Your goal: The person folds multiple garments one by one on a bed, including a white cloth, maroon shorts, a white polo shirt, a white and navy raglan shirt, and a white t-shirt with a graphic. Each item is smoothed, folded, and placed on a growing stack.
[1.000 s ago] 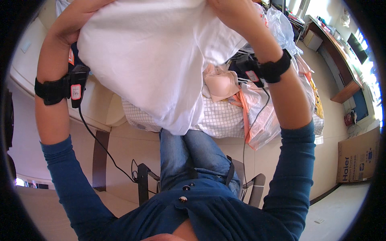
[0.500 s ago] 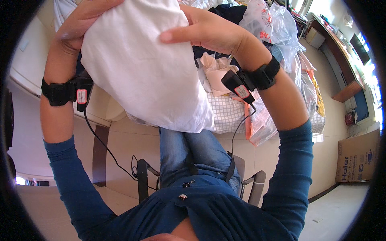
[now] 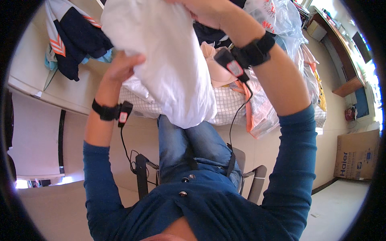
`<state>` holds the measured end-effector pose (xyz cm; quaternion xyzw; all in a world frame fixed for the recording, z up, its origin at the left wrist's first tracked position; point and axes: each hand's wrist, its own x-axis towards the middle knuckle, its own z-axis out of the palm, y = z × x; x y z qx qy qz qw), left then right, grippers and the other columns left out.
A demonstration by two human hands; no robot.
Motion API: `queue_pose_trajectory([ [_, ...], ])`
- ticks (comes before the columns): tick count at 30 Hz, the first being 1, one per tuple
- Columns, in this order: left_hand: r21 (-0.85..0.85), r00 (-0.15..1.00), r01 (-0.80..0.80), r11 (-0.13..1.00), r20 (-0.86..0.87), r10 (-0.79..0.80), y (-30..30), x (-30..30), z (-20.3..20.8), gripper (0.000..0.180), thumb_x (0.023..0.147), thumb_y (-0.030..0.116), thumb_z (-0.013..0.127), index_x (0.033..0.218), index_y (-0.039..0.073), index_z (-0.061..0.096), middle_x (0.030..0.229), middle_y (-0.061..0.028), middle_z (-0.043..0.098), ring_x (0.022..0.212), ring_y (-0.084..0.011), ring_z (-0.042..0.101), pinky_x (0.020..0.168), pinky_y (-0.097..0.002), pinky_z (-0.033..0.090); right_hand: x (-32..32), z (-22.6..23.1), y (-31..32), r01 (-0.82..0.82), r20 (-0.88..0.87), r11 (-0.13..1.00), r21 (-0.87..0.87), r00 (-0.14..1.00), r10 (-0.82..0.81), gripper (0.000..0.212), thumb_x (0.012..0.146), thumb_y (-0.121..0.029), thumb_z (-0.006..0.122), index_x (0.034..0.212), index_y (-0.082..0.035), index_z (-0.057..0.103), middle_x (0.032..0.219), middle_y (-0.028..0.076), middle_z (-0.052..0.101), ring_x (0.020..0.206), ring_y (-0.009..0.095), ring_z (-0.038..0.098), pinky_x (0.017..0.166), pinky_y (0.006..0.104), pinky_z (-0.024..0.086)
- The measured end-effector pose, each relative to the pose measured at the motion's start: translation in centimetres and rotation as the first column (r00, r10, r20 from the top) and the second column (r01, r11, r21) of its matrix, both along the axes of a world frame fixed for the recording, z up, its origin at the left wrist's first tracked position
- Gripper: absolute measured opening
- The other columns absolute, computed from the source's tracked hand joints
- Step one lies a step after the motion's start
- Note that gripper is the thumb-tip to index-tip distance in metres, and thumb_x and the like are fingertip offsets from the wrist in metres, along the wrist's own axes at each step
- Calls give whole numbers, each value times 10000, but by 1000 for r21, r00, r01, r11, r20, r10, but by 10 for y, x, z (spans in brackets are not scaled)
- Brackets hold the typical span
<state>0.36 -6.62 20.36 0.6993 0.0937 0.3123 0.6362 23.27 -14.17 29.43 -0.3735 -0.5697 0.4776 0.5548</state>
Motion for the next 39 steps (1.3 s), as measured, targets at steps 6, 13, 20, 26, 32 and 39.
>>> queue_pose_trajectory([
  [6, 117, 996, -85, 990, 44, 80, 30, 21, 104, 523, 812, 152, 689, 1235, -30, 442, 1135, -157, 571, 1010, -230, 598, 882, -352, 501, 29, 74, -15, 169, 197, 919, 356, 948, -250, 336, 920, -259, 558, 1106, 20, 544, 1023, 94, 633, 872, 173, 632, 779, 282, 525],
  [13, 383, 897, -16, 924, -402, 183, -20, -10, 48, 615, 800, 220, 703, 1281, 5, 385, 1278, -172, 429, 1168, -267, 445, 959, -367, 415, 18, -29, -113, -69, -51, 941, 330, 994, 91, 372, 918, -152, 528, 1247, 6, 459, 1233, 91, 514, 1091, 184, 499, 932, 313, 419],
  [20, -29, 747, 460, 887, -528, -404, -123, -25, -225, 551, 836, 166, 659, 1319, 31, 432, 1319, -111, 487, 1197, -205, 464, 1028, -321, 343, -24, -260, -190, -48, -148, 895, -443, 989, -20, 464, 953, -85, 460, 1391, 1, 334, 1382, 76, 417, 1257, 177, 386, 1049, 328, 323],
  [26, -396, 796, 150, 906, -495, -348, -178, -48, -299, 551, 876, 316, 647, 1314, 42, 455, 1293, -104, 526, 1174, -216, 489, 1013, -343, 362, -30, -344, -208, -68, -344, 800, -596, 922, -177, 479, 965, -163, 480, 1388, 0, 326, 1295, 72, 478, 1159, 149, 458, 995, 305, 374],
  [32, -792, 832, -134, 596, -416, -367, -164, -39, -315, 580, 911, 383, 575, 1326, 3, 432, 1295, -77, 520, 1171, -184, 493, 988, -323, 383, -31, -363, -166, 423, 353, 606, -674, 904, -239, 436, 925, -153, 509, 1313, 10, 396, 1238, 141, 528, 1069, 212, 549, 908, 334, 444],
  [39, -944, 845, -146, 296, -275, -460, -154, -42, -296, 546, 944, 401, 494, 1327, 17, 428, 1289, -110, 529, 1176, -219, 521, 1002, -370, 403, -6, -353, -166, 308, 679, 949, 70, 683, -271, 401, 884, -196, 489, 1258, -52, 510, 1303, 166, 494, 1163, 344, 490, 1019, 381, 358],
])
